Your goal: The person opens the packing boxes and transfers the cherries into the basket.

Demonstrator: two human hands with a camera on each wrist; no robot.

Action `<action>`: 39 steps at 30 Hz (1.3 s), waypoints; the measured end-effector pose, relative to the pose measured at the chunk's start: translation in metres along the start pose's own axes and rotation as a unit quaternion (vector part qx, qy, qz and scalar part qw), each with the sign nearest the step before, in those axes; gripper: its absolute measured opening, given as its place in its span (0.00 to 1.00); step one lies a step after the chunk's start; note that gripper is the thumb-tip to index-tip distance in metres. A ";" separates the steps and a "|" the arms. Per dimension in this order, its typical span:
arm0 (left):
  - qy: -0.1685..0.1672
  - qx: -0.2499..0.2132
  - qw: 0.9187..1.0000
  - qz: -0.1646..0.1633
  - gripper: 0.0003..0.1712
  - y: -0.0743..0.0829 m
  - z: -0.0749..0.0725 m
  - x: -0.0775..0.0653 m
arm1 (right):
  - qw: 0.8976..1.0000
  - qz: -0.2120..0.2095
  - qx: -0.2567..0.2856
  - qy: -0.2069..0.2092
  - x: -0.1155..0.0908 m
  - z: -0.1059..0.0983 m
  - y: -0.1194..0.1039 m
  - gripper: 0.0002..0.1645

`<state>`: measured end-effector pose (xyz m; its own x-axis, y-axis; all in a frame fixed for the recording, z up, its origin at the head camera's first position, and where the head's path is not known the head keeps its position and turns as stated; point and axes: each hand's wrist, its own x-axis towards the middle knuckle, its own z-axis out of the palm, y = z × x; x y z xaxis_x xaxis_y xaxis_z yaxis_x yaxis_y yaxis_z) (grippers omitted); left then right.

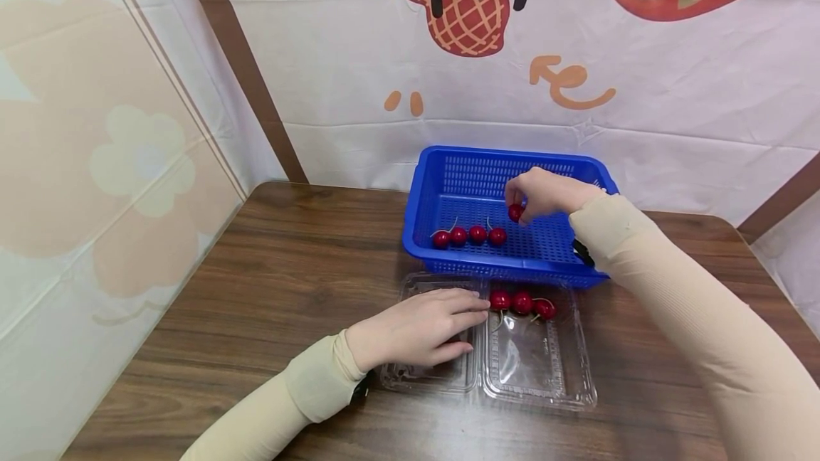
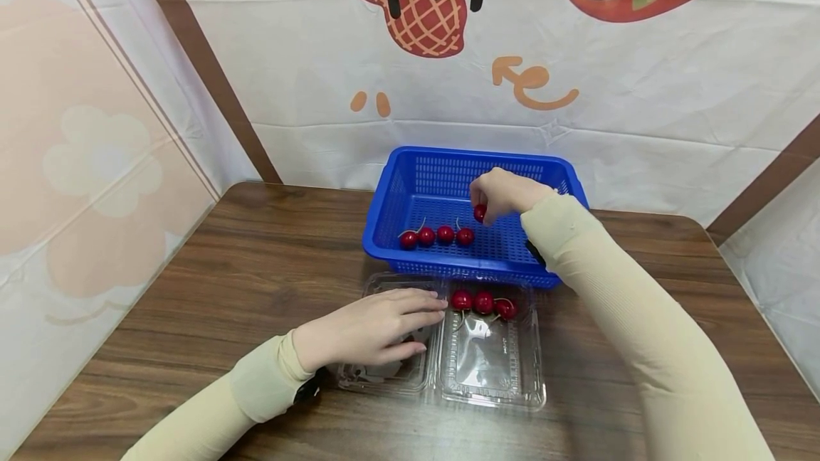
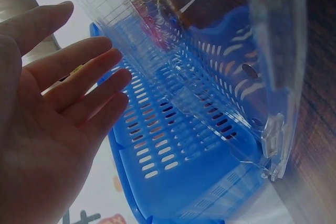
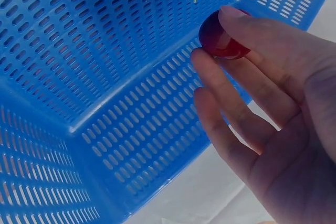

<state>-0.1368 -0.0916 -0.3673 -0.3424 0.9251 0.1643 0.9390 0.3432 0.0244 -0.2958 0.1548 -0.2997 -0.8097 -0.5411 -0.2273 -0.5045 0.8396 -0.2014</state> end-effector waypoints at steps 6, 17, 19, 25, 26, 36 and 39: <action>0.000 0.004 1.000 0.000 0.28 0.000 0.000 0.000 | 1.000 0.011 -0.005 -0.013 0.006 0.001 0.003 0.17; 0.002 0.004 1.000 -0.002 0.28 0.000 0.000 -0.001 | 0.998 0.028 0.007 -0.055 0.015 0.008 0.006 0.17; 0.000 0.004 1.000 -0.002 0.28 0.000 0.000 -0.001 | 0.998 0.032 0.007 -0.059 0.016 0.009 0.006 0.17; -0.004 0.004 1.000 -0.002 0.28 0.000 0.001 0.000 | 0.997 0.039 0.002 -0.062 0.018 0.011 0.006 0.17; -0.005 0.004 1.000 -0.002 0.28 0.000 0.001 0.000 | 0.997 0.039 0.005 -0.063 0.018 0.011 0.007 0.17; -0.002 0.005 1.000 -0.002 0.28 0.000 0.001 0.000 | 0.997 0.041 0.008 -0.069 0.021 0.018 0.008 0.17; -0.001 0.006 1.000 -0.001 0.28 0.000 0.001 0.000 | 0.996 0.047 0.008 -0.073 0.022 0.021 0.008 0.17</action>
<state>-0.1365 -0.0915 -0.3678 -0.3442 0.9246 0.1633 0.9379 0.3467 0.0138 -0.3115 0.1489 -0.3260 -0.8000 -0.4622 -0.3827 -0.4224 0.8867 -0.1879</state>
